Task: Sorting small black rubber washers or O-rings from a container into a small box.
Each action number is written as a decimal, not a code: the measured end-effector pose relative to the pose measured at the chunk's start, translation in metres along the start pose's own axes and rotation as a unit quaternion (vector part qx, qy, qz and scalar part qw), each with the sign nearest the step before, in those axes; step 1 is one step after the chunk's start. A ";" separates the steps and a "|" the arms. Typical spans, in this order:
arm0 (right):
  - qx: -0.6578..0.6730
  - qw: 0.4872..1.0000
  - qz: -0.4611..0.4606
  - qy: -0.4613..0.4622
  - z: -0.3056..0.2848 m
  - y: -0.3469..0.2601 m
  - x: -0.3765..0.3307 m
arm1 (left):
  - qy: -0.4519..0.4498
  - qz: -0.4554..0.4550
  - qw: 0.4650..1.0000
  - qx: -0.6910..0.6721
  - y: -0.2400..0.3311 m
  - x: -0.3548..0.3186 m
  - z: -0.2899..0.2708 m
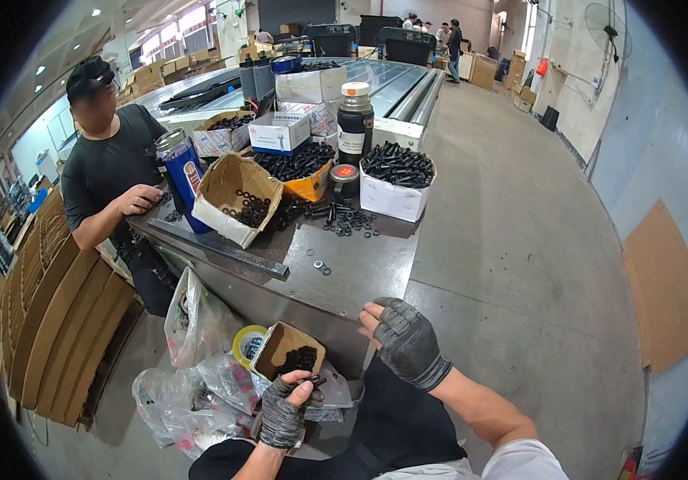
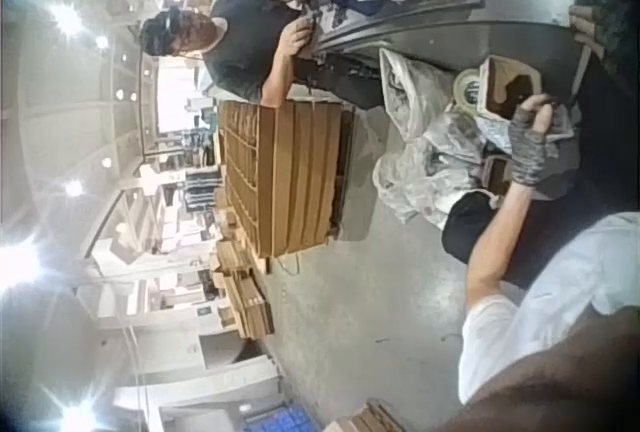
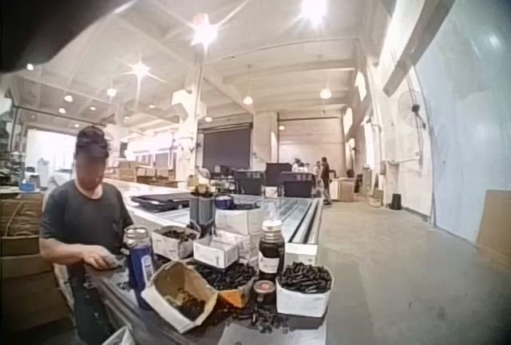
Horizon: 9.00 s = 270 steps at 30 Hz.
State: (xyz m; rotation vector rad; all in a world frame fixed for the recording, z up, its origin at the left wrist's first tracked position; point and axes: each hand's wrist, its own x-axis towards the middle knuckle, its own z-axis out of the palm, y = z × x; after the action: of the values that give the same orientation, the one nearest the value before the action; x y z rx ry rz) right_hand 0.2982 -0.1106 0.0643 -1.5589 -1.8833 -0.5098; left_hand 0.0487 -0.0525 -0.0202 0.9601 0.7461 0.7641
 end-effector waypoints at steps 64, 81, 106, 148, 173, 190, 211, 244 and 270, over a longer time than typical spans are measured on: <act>0.066 0.991 0.113 -0.040 0.001 -0.009 0.080 | 0.046 -0.006 0.976 -0.212 -0.013 0.002 -0.006; 0.179 0.961 0.125 -0.172 0.032 0.065 0.102 | 0.010 -0.002 0.984 -0.180 -0.010 0.003 -0.004; -0.032 0.996 -0.063 -0.052 0.033 -0.020 0.053 | 0.017 -0.011 0.985 -0.171 -0.016 0.001 -0.004; 0.511 0.740 0.355 -0.254 0.058 -0.066 0.028 | 0.059 -0.005 0.995 -0.081 0.002 -0.004 -0.009; 0.434 0.771 0.328 -0.331 0.057 -0.070 -0.045 | 0.018 -0.085 0.994 -0.066 -0.076 -0.027 -0.010; 0.436 0.795 0.276 -0.319 0.091 -0.063 -0.057 | 0.052 -0.100 0.992 -0.063 -0.069 -0.019 -0.018; 0.005 0.938 -0.063 -0.340 0.239 -0.030 -0.029 | -0.033 -0.217 0.973 -0.078 -0.088 -0.029 -0.033; 0.361 0.925 -0.019 -0.117 -0.052 0.019 -0.032 | -0.015 -0.205 0.962 0.182 -0.045 -0.062 0.027; 0.034 0.975 -0.108 -0.193 0.115 0.125 0.221 | 0.014 -0.084 0.995 0.048 -0.061 -0.060 -0.003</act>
State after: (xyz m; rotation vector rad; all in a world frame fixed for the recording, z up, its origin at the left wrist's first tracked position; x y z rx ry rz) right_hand 0.3719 0.1520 0.1195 -1.4952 -2.3552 -0.2392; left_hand 0.0288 -0.1234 -0.0636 0.9608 0.8832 0.5992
